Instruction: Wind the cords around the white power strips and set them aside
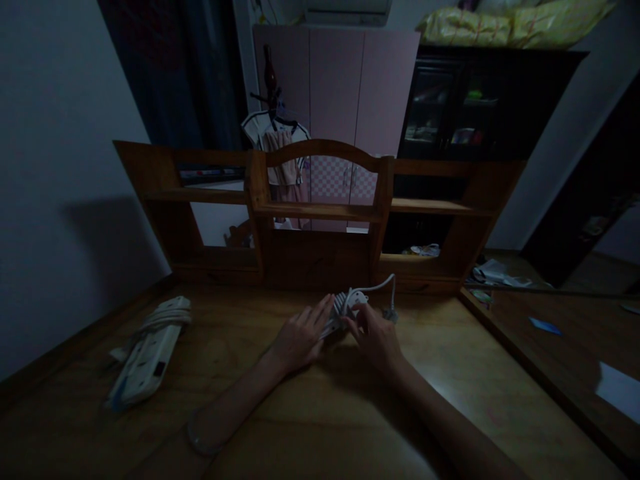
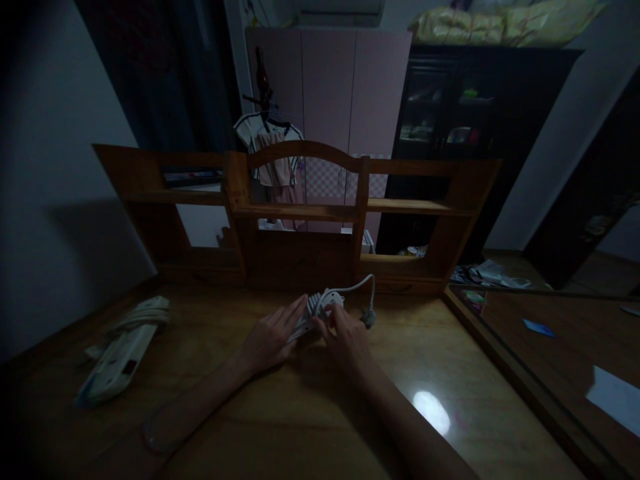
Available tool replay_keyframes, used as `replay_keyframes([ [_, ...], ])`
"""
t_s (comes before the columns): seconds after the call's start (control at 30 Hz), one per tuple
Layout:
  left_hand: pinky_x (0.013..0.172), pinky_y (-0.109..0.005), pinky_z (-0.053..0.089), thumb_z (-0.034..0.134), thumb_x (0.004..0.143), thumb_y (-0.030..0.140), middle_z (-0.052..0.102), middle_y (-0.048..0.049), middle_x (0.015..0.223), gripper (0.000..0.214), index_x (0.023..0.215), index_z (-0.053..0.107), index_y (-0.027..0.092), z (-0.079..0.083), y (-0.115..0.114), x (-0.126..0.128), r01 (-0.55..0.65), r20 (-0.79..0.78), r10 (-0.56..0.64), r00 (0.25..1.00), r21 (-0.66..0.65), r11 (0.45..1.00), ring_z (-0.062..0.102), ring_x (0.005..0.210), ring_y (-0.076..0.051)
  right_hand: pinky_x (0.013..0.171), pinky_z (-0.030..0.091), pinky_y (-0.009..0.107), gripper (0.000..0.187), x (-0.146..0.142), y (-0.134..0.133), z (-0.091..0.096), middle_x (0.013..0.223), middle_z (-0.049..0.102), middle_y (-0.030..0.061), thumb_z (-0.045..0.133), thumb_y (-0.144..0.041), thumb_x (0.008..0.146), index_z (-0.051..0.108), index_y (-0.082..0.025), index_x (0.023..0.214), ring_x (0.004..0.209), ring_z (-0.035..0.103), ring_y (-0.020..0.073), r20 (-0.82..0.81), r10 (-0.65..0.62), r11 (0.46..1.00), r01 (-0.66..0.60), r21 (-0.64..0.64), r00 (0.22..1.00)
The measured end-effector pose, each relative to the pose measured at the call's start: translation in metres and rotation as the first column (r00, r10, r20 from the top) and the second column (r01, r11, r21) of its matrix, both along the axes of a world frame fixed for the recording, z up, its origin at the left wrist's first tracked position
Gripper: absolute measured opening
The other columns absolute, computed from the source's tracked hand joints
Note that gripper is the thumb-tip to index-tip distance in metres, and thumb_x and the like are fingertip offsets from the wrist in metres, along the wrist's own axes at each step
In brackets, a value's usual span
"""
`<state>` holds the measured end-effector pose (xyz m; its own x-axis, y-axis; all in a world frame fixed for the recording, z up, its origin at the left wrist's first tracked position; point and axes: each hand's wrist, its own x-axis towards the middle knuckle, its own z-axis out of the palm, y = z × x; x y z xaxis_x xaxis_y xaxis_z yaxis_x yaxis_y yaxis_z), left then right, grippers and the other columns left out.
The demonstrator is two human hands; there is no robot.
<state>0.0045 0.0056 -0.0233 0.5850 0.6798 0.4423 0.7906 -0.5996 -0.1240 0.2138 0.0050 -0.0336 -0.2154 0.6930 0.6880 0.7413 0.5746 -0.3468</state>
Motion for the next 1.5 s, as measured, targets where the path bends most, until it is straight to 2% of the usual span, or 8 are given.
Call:
replay_keyframes([
  [0.23, 0.095, -0.039, 0.043, 0.053, 0.076, 0.021, 0.023, -0.0103, 0.153, 0.087, 0.149, 0.007, 0.017, -0.004, -0.001, 0.003, 0.034, 0.009, -0.033, 0.999, -0.022, 0.999, 0.049, 0.115, -0.028, 0.053, 0.035, 0.024, 0.015, -0.008, 0.0, -0.004, 0.068, 0.062, 0.0004, 0.054, -0.036, 0.087, 0.052, -0.021, 0.092, 0.056, 0.059, 0.0158, 0.01, -0.149, 0.985, 0.149, -0.081, 0.989],
  [0.5, 0.093, -0.038, 0.046, 0.056, 0.084, 0.043, 0.046, -0.01, 0.138, 0.081, 0.149, 0.009, 0.024, -0.012, 0.013, -0.007, -0.083, 0.352, 0.113, 0.929, -0.1, 0.991, 0.051, 0.117, -0.026, 0.053, 0.039, 0.024, 0.012, 0.008, 0.009, -0.004, 0.066, 0.059, -0.0012, 0.054, -0.032, 0.084, 0.05, -0.022, 0.087, 0.056, 0.057, 0.0152, -0.282, -0.087, 0.981, 0.033, -0.193, 0.956],
  [0.73, 0.096, -0.038, 0.045, 0.057, 0.084, 0.041, 0.044, -0.011, 0.139, 0.083, 0.149, 0.009, 0.022, -0.004, 0.011, -0.011, 0.006, 0.378, 0.023, 0.925, -0.074, 0.997, 0.049, 0.12, -0.027, 0.052, 0.052, 0.027, 0.028, 0.024, 0.028, -0.01, 0.065, 0.064, 0.0013, 0.062, -0.046, 0.079, 0.05, -0.021, 0.082, 0.058, 0.065, 0.0187, -0.863, -0.136, 0.86, -0.374, -0.347, 0.486],
  [0.93, 0.102, -0.039, 0.04, 0.054, 0.085, 0.036, 0.041, -0.0117, 0.142, 0.08, 0.149, 0.008, 0.019, 0.001, 0.004, -0.007, 0.134, 0.262, -0.118, 0.958, -0.043, 0.99, 0.047, 0.122, -0.027, 0.08, 0.057, 0.03, 0.019, 0.038, 0.041, -0.017, 0.084, 0.07, 0.0084, 0.064, -0.034, 0.079, 0.064, -0.016, 0.085, 0.08, 0.069, 0.019, -0.985, -0.134, 0.824, -0.54, -0.17, 0.105],
  [1.07, 0.101, -0.038, 0.041, 0.053, 0.085, 0.033, 0.039, -0.0081, 0.144, 0.078, 0.149, 0.009, 0.025, 0.003, 0.003, -0.006, 0.152, 0.22, -0.131, 0.967, -0.081, 0.985, 0.046, 0.123, -0.025, 0.091, 0.054, 0.028, 0.015, 0.045, 0.047, -0.015, 0.097, 0.07, 0.0079, 0.062, -0.029, 0.079, 0.066, -0.018, 0.089, 0.098, 0.065, 0.0191, -0.99, -0.131, 0.827, -0.546, -0.136, 0.048],
  [1.23, 0.089, -0.037, 0.048, 0.054, 0.086, 0.037, 0.045, -0.0074, 0.138, 0.077, 0.148, 0.009, 0.03, -0.002, 0.008, -0.009, -0.019, 0.294, 0.057, 0.954, -0.132, 0.991, 0.053, 0.114, -0.024, 0.094, 0.053, 0.028, 0.015, 0.049, 0.046, -0.007, 0.104, 0.069, 0.0067, 0.062, -0.025, 0.079, 0.067, -0.019, 0.092, 0.105, 0.062, 0.0193, -0.988, -0.152, 0.82, -0.559, -0.119, -0.013],
  [1.37, 0.088, -0.038, 0.048, 0.056, 0.086, 0.039, 0.044, -0.0095, 0.14, 0.078, 0.148, 0.01, 0.03, -0.009, 0.017, -0.015, -0.157, 0.482, 0.236, 0.844, -0.198, 0.967, 0.054, 0.115, -0.027, 0.098, 0.049, 0.03, 0.015, 0.048, 0.044, -0.003, 0.104, 0.069, 0.0063, 0.063, -0.025, 0.079, 0.067, -0.019, 0.093, 0.108, 0.061, 0.0192, -0.982, -0.175, 0.807, -0.582, -0.103, -0.069],
  [1.5, 0.099, -0.041, 0.041, 0.058, 0.085, 0.037, 0.037, -0.0114, 0.146, 0.077, 0.148, 0.014, 0.028, -0.012, 0.026, -0.021, -0.108, 0.666, 0.245, 0.705, -0.241, 0.965, 0.044, 0.127, -0.027, 0.1, 0.047, 0.033, 0.018, 0.044, 0.043, -0.003, 0.114, 0.066, 0.0085, 0.064, -0.032, 0.081, 0.065, -0.019, 0.093, 0.115, 0.057, 0.0205, -0.992, -0.129, 0.744, -0.66, -0.105, 0.012],
])
